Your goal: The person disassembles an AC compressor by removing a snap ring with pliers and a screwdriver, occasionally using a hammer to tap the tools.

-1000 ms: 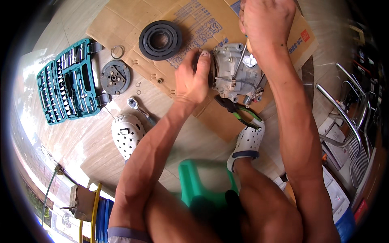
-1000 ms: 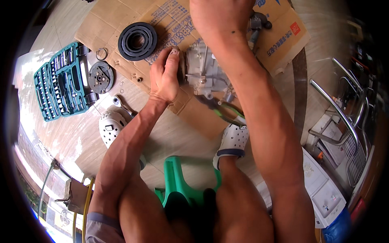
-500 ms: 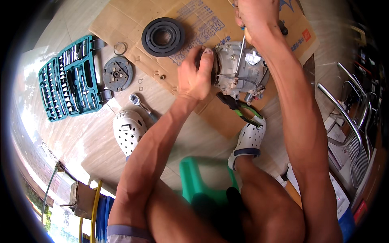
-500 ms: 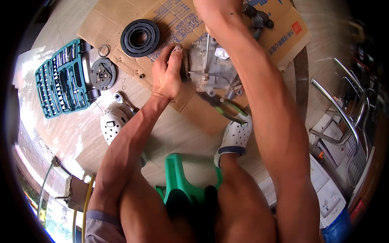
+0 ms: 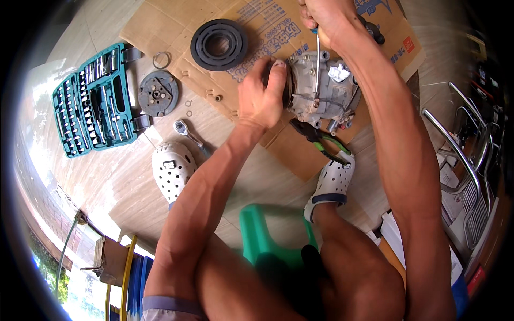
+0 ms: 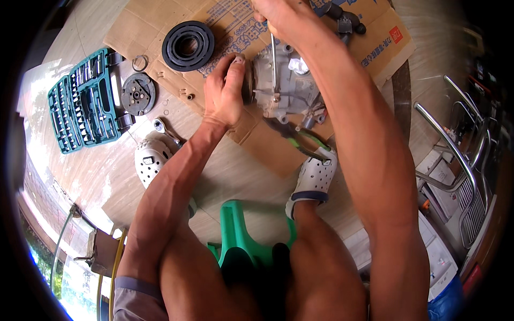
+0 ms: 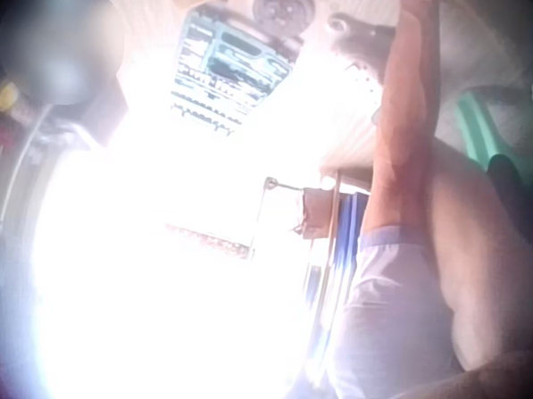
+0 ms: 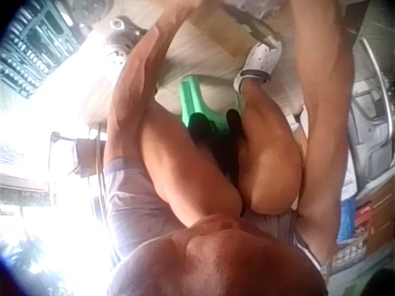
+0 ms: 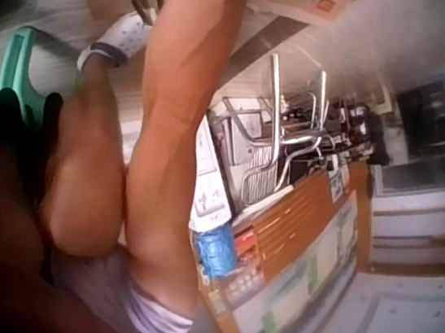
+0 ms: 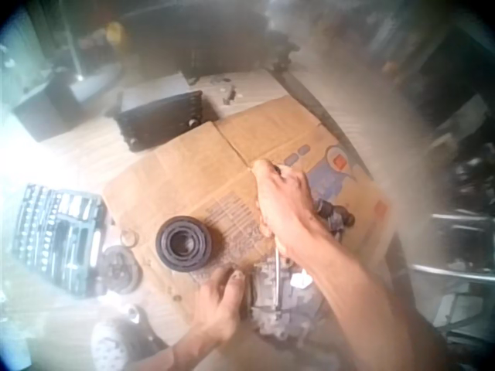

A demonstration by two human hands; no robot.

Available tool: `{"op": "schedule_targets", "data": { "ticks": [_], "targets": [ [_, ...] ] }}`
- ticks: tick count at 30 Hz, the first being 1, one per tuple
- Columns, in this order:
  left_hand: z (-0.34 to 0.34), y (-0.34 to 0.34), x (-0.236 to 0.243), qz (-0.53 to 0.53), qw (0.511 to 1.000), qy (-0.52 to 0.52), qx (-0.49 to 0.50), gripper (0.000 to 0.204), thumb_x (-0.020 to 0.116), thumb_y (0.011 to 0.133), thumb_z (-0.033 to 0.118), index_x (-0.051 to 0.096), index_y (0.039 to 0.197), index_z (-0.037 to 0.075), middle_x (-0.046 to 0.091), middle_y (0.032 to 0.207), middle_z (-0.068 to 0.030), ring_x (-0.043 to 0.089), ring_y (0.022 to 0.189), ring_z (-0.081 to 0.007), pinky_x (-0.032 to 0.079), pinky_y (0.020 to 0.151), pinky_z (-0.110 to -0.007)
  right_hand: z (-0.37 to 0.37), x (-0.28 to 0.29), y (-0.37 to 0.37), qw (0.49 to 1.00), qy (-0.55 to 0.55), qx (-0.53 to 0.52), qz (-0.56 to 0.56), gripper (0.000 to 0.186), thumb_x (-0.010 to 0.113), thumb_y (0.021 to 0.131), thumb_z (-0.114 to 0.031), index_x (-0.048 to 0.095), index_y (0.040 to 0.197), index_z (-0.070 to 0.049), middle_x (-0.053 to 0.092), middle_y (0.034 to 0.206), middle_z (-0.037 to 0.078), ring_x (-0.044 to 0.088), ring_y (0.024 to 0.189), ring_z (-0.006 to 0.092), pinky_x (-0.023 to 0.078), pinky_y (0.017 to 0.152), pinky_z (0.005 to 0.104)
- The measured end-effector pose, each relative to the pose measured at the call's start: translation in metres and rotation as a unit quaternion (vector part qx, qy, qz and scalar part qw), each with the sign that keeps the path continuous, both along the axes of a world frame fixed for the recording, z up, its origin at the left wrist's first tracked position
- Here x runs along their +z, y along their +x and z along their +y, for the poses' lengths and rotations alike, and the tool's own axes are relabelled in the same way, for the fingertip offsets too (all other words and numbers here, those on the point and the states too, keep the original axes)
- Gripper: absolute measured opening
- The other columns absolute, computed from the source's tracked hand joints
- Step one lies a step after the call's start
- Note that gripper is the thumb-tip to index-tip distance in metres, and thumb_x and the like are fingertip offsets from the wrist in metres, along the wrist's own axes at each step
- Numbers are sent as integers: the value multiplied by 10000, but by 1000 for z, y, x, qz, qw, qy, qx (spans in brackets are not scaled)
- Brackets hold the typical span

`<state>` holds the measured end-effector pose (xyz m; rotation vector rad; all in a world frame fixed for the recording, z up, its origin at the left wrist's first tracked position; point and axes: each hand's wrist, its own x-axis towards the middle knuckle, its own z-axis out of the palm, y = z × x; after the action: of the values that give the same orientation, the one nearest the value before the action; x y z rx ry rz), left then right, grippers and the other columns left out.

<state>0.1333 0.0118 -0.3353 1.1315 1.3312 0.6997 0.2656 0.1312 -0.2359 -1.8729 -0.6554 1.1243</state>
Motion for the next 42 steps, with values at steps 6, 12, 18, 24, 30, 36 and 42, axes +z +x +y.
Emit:
{"op": "schedule_targets", "data": {
  "ticks": [6,12,18,24,30,36,42],
  "targets": [
    [-1,0,0,1,1000,2,-1,483,607,1008,429,689,1202,-5,742,967,-247,719,939,-414,542,880,-443,-3,-6,4,998,34,44,38,262,575,1018,-326,576,920,-83,452,604,11,398,410,113,321,354,306],
    [-2,1,-2,-9,1000,18,5,475,572,1042,397,675,1209,-35,641,833,-104,575,805,-172,485,761,-338,2,-17,8,997,10,36,66,246,587,1013,-329,541,923,-105,471,661,22,384,412,111,312,353,297],
    [-2,1,-4,-10,1000,26,6,478,574,1043,403,677,1210,-33,651,846,-96,580,816,-172,486,771,-334,5,-26,12,994,-17,39,102,271,605,1007,-343,526,875,-120,477,666,19,375,412,101,297,351,284],
    [-2,1,-4,-6,1000,15,7,487,574,1039,411,678,1208,-33,652,854,-107,587,824,-181,489,782,-332,5,-30,17,990,-31,51,130,288,611,1005,-351,518,836,-137,475,656,6,364,412,93,290,352,274],
    [0,-2,-3,1,1000,2,-9,513,617,991,438,687,1227,-13,742,999,-273,727,967,-425,544,896,-450,7,-39,21,983,-49,60,166,296,603,1013,-355,507,825,-148,474,651,-8,371,421,89,293,360,269],
    [6,0,1,7,1000,1,-14,532,601,990,461,689,1226,-8,742,986,-273,729,969,-430,544,897,-459,3,-50,36,973,-36,70,215,310,606,1019,-377,504,828,-155,476,657,-16,389,435,86,294,368,260],
    [4,2,0,18,999,-18,-21,542,585,1005,477,683,1247,2,746,988,-253,725,967,-410,536,909,-443,-27,-34,88,973,53,-107,198,321,597,1041,-414,515,903,-136,491,696,2,417,480,106,320,393,266]
  ]
}}
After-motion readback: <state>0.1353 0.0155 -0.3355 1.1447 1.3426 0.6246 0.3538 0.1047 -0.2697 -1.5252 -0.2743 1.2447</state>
